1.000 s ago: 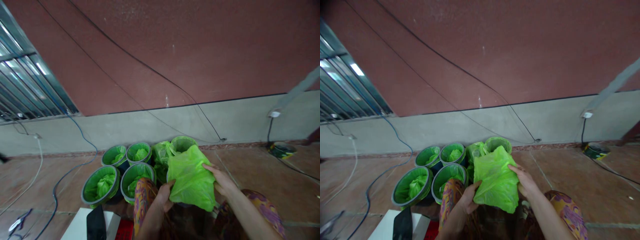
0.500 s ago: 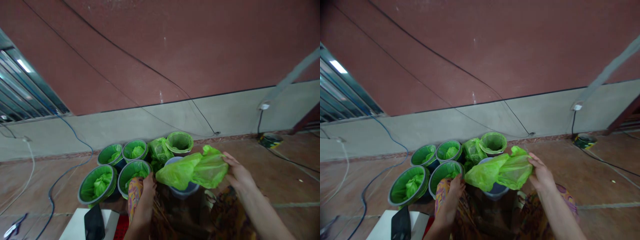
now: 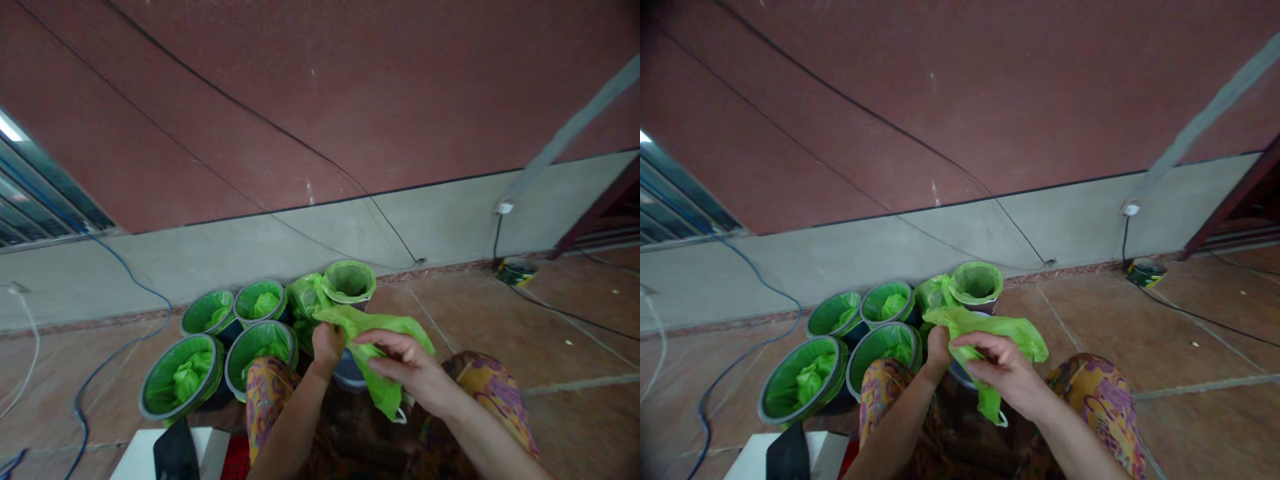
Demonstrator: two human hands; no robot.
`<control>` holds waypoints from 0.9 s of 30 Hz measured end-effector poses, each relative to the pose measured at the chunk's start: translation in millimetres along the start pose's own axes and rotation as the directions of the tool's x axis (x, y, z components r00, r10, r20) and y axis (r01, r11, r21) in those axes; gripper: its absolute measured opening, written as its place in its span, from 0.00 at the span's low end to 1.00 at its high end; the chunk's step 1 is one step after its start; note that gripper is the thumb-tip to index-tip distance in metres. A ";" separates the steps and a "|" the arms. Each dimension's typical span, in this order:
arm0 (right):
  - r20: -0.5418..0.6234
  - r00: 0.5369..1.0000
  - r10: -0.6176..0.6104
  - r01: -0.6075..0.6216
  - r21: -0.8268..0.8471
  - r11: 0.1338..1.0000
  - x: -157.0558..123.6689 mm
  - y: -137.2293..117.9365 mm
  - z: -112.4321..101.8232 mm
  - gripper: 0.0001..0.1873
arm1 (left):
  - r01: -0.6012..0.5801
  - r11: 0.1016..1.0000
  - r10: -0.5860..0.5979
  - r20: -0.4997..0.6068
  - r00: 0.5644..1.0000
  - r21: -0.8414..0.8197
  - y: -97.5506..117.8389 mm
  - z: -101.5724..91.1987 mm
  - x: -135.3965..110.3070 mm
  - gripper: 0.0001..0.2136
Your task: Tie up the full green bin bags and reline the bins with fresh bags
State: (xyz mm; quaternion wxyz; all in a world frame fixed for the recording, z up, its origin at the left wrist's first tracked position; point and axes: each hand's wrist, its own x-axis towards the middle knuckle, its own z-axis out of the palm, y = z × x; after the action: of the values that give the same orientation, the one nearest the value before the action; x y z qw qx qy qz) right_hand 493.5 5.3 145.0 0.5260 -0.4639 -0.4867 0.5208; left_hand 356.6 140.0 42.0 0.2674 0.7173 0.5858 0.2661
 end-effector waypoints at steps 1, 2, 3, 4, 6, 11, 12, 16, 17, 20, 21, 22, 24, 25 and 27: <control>-0.035 0.999 -0.011 0.009 -0.040 0.999 -4.0 -5.2 -11.7 0.18 | 0.022 0.998 -0.022 -0.009 1.000 0.054 -8.4 -3.8 2.8 0.07; -0.080 0.997 -0.014 0.007 -0.085 0.996 -7.7 -9.2 -25.9 0.18 | 0.052 0.995 -0.050 -0.025 0.998 0.086 -17.6 -9.0 5.1 0.08; -0.139 0.990 -0.019 0.000 -0.134 0.991 -11.2 -11.6 -42.0 0.19 | 0.086 0.991 -0.081 -0.049 0.995 0.105 -27.3 -15.6 7.0 0.10; -0.197 0.980 -0.030 -0.010 -0.200 0.980 -14.6 -12.2 -59.1 0.20 | 0.130 0.983 -0.119 -0.089 0.989 0.128 -36.8 -22.9 8.6 0.10; -0.274 0.958 -0.090 -0.021 -0.377 0.926 -20.7 -7.5 -92.4 0.22 | 0.187 0.973 -0.162 -0.178 0.971 0.135 -53.6 -37.1 10.7 0.09; -0.402 0.880 -0.252 -0.211 -0.807 0.551 -26.4 27.8 -142.3 0.19 | 0.168 0.872 -0.275 -0.177 0.945 -0.460 -70.7 -45.9 7.5 0.02; -0.430 0.853 -0.294 -0.259 -0.840 0.478 -25.8 36.0 -145.4 0.19 | 0.171 0.754 -0.313 -0.118 0.942 -0.635 -70.4 -43.1 5.2 0.03; -0.534 0.767 -0.355 -0.440 -0.841 0.315 -22.7 58.4 -149.9 0.19 | 0.179 0.442 -0.256 0.068 0.964 -0.879 -64.5 -37.6 -6.7 0.10; -0.567 0.743 -0.357 -0.474 -0.821 0.318 -22.5 60.6 -151.8 0.19 | 0.163 0.483 -0.188 0.080 0.979 -0.860 -62.3 -39.9 -9.7 0.10; -0.732 0.606 -0.311 -0.552 -0.669 0.498 -23.4 60.7 -161.5 0.20 | 0.046 0.732 0.031 0.101 0.994 -0.680 -54.8 -54.1 -18.6 0.08; -0.794 0.541 -0.278 -0.551 -0.584 0.595 -23.8 59.5 -165.3 0.20 | -0.011 0.811 0.094 0.112 0.989 -0.585 -52.4 -59.4 -21.8 0.08; -0.842 0.483 -0.240 -0.530 -0.499 0.686 -24.0 58.2 -168.6 0.21 | -0.074 0.871 0.151 0.122 0.981 -0.486 -50.4 -64.1 -24.9 0.09; -0.894 0.409 -0.182 -0.451 -0.371 0.812 -23.5 55.7 -172.7 0.22 | -0.177 0.934 0.222 0.115 0.968 -0.311 -48.1 -70.3 -30.0 0.13; -0.903 0.394 -0.171 -0.414 -0.341 0.844 -22.7 54.8 -173.2 0.23 | -0.201 0.948 0.229 0.093 0.969 -0.247 -48.0 -71.6 -31.4 0.14; -0.906 0.394 -0.158 -0.386 -0.319 0.866 -20.5 53.7 -171.7 0.24 | -0.179 0.966 0.185 0.014 0.983 -0.186 -49.0 -71.0 -30.8 0.13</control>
State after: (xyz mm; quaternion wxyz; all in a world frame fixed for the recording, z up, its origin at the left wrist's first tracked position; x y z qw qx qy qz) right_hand 659.5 -10.5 74.6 0.5320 -0.8197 -0.1972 0.0780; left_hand 267.8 123.2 56.6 0.3160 0.7444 0.4860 0.3315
